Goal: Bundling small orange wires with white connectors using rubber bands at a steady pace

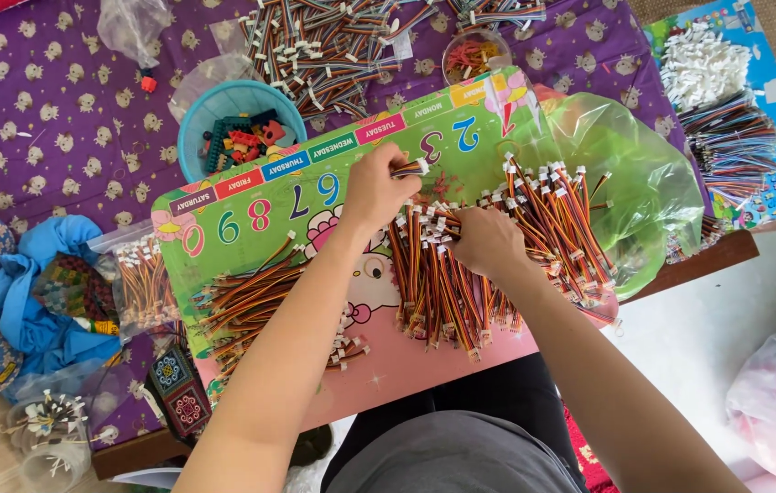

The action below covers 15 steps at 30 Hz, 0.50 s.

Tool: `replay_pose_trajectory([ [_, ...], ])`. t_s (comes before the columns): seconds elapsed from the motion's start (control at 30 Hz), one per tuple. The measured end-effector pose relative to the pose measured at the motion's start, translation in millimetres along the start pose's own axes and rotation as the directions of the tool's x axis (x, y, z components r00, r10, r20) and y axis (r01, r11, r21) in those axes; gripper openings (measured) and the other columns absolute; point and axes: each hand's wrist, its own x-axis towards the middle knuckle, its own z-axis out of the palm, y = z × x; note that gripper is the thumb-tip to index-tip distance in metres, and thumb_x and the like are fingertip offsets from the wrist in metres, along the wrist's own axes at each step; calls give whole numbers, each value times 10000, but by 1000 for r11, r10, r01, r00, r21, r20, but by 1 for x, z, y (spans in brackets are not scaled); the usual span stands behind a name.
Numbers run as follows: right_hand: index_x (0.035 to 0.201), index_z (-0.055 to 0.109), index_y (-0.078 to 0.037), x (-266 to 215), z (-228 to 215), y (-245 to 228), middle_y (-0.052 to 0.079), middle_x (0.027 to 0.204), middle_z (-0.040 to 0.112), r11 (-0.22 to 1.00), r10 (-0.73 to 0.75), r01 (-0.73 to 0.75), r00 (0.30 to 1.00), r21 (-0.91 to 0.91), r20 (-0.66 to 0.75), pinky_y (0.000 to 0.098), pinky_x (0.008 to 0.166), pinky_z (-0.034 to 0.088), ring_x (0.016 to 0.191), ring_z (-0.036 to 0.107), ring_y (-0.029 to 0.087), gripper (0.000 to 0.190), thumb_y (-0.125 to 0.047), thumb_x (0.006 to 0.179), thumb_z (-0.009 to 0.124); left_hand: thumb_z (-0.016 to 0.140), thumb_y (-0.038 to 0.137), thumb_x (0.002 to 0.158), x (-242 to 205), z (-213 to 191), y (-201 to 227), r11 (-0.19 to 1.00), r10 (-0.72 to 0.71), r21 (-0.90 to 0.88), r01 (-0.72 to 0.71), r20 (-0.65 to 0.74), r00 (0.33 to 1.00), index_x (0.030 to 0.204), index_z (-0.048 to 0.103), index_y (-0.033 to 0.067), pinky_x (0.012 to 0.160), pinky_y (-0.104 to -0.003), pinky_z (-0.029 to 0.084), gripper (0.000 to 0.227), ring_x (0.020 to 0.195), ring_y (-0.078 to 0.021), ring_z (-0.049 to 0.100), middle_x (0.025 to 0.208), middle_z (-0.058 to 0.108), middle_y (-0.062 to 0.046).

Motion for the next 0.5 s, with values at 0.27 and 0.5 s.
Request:
replay_pose_trajectory([
  [0.27, 986, 673, 24, -36, -41, 3, 247, 783, 673, 950, -49, 41, 999, 309, 17, 468, 730, 490, 773, 656, 412, 282, -203, 818, 678, 723, 133, 793, -84, -37, 42, 851, -148, -495, 175, 94, 985, 959, 736, 55, 686, -256, 467, 184, 729, -114, 590, 793, 683, -63],
  [0.5, 818, 609, 141, -91, -77, 10, 226, 562, 552, 631, -394, 407, 901, 661, -179, 300, 409, 420, 419, 504, 238, 182, -24, 866, 671, 685, 61, 881, -128, -17, 90, 710, -69, -664, 234, 265, 962, 1054, 694, 10, 658, -237, 397, 180, 651, -107, 496, 828, 659, -96],
])
